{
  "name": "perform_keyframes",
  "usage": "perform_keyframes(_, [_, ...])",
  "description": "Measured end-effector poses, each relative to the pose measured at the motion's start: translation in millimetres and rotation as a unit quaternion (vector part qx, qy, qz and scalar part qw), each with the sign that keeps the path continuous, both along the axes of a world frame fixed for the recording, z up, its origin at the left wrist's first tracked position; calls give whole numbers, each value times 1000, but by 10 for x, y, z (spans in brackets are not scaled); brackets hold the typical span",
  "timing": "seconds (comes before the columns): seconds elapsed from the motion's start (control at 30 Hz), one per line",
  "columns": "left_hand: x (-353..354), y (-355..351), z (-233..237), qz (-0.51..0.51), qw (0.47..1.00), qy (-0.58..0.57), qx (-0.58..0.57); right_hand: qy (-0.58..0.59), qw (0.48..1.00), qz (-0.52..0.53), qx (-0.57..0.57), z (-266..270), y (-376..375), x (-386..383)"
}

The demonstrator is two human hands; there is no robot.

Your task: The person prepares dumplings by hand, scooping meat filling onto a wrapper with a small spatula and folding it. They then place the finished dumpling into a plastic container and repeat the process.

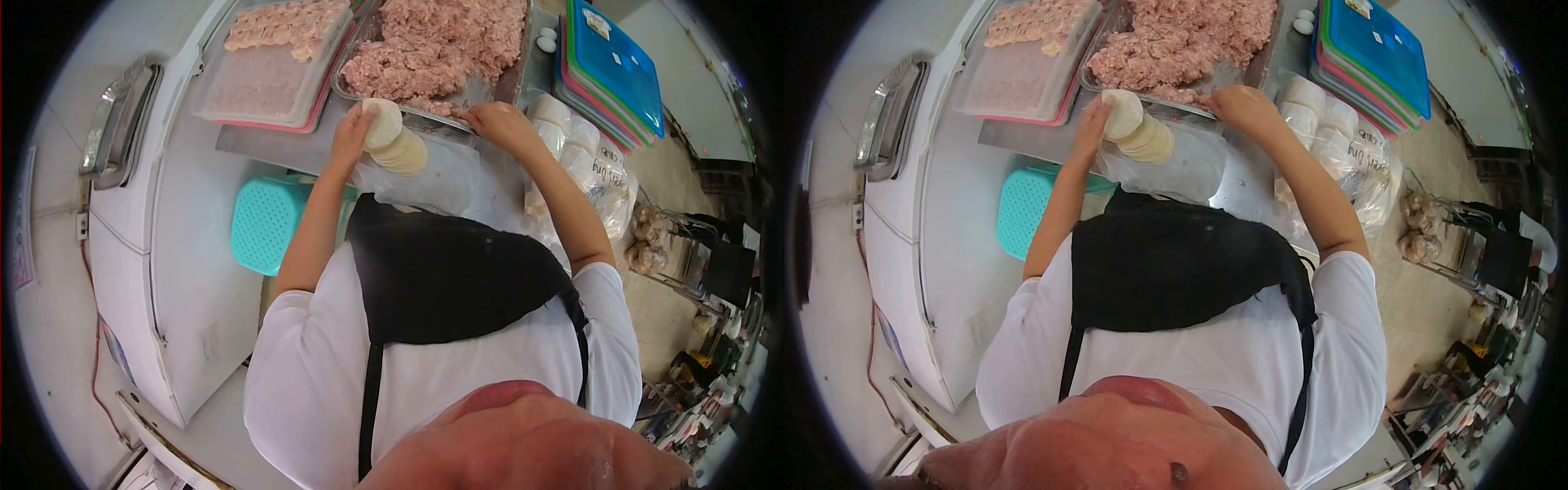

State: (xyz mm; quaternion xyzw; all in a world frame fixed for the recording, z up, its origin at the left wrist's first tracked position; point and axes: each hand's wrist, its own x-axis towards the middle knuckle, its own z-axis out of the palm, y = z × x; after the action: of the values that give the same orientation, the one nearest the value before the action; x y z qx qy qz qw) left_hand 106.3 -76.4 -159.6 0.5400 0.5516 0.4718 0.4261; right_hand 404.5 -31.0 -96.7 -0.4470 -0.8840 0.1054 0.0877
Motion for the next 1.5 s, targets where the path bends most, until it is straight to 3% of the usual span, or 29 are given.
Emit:
perform_keyframes(0.07, [32,-31,350,-34,995,82,55,73,996,-16,-58,45,-32,88])
perform_keyframes(0.13, [56,51,496,6,991,85,104,116,978,-39,-167,163,-1,136])
perform_keyframes(0.23, [83,179,602,43,981,136,132,291,903,-118,-294,369,-64,137])
perform_keyframes(0.3, [175,293,667,53,993,-49,89,311,893,-125,-299,604,-18,125])
perform_keyframes(0.33, [316,351,729,53,964,-256,39,321,888,-130,-301,670,-7,110])
perform_keyframes(0.37, [442,402,786,49,890,-452,-15,357,872,-137,-306,679,0,68])
perform_keyframes(0.43, [616,514,881,13,870,-491,-50,429,835,-151,-311,699,58,-75])
perform_keyframes(0.53, [732,612,1199,27,808,-583,-79,390,878,-156,-229,447,125,-342])
perform_keyframes(0.63, [571,760,1181,33,754,-648,-100,334,939,-63,47,354,17,-558])
perform_keyframes(0.7, [436,855,925,53,732,-671,-101,179,981,-69,13,555,-58,-481])
perform_keyframes(0.77, [357,996,733,102,736,-660,-108,-6,996,-87,28,684,-147,-444])
perform_keyframes(0.87, [296,974,792,52,757,-638,-132,80,985,-123,92,776,-271,-697])
perform_keyframes(0.93, [239,1040,767,-36,748,-646,-144,49,990,-106,78,654,-141,-670])
perform_keyframes(0.97, [237,1043,779,-16,752,-639,-162,34,992,-96,71,595,-87,-646])
perform_keyframes(1.07, [217,1049,983,29,766,-615,-183,-130,974,-177,55,1290,-337,-831])
perform_keyframes(1.17, [218,1094,1043,17,795,-582,-170,-5,983,-143,118,1025,-305,-945])
perform_keyframes(1.23, [247,1127,1114,-2,810,-567,-151,18,986,-126,110,872,-240,-868])
perform_keyframes(1.33, [129,1189,1021,-15,745,-641,-181,149,982,-88,69,959,-212,-677])
perform_keyframes(1.37, [99,1177,992,-79,776,-608,-150,209,973,-78,49,1027,-238,-624])
perform_keyframes(1.4, [69,1058,1125,-144,801,-570,-117,272,939,-193,-82,1201,-333,-666])
perform_keyframes(1.43, [41,963,1230,-207,820,-528,-84,276,931,-205,-123,1255,-338,-643])
perform_keyframes(1.47, [-23,937,1279,-273,849,-448,-69,280,920,-217,-165,1286,-341,-615])
perform_keyframes(1.5, [-46,895,1364,-263,917,-297,49,284,908,-227,-206,1323,-345,-589])
